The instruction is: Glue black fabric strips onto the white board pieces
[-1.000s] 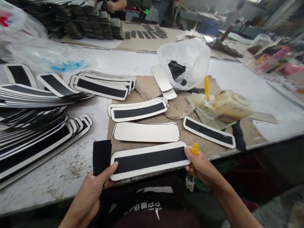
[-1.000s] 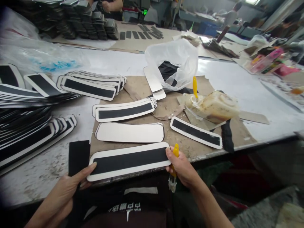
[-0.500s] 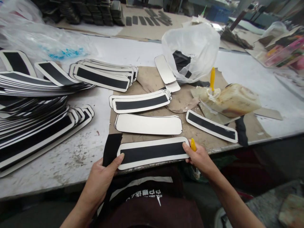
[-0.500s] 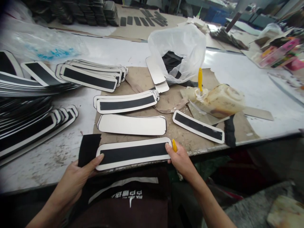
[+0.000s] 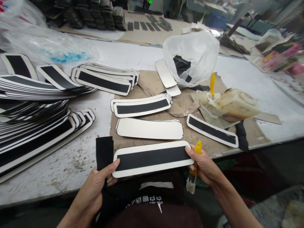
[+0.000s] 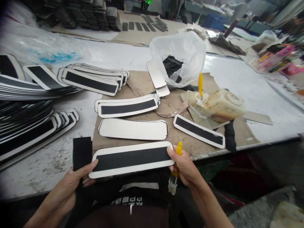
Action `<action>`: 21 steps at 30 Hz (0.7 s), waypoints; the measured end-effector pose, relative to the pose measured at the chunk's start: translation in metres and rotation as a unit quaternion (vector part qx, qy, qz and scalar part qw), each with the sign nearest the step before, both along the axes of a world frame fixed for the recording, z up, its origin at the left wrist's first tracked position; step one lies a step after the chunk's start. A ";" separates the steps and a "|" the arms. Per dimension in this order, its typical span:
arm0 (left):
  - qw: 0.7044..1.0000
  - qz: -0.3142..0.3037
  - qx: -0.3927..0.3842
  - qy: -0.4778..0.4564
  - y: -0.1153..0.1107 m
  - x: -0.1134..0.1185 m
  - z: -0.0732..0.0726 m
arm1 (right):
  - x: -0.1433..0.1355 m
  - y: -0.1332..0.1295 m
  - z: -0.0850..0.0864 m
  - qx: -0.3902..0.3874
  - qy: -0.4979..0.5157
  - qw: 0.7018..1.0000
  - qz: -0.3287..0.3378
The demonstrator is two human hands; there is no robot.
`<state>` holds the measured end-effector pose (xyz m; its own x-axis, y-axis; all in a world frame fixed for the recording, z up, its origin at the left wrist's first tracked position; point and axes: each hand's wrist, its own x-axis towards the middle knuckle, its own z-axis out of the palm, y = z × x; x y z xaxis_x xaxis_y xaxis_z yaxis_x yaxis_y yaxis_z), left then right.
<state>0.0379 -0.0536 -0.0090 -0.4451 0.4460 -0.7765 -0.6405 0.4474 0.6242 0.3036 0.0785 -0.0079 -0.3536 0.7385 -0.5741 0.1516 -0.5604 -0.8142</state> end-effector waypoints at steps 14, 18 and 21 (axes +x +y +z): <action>0.996 0.006 -0.053 0.066 0.005 -0.013 0.015 | -0.002 0.013 0.014 0.071 -0.083 0.993 0.048; 0.996 0.026 -0.034 0.077 0.015 -0.031 0.024 | -0.012 0.035 0.038 0.147 -0.162 0.969 0.112; 0.996 0.040 -0.019 0.081 0.037 -0.049 0.037 | -0.031 0.064 0.059 0.236 -0.180 0.943 0.152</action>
<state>-0.0116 -0.0169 0.0281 -0.5985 0.3761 -0.7073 -0.5670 0.4248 0.7057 0.2727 0.1425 0.0514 -0.4343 0.8381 -0.3303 0.5616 -0.0348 -0.8267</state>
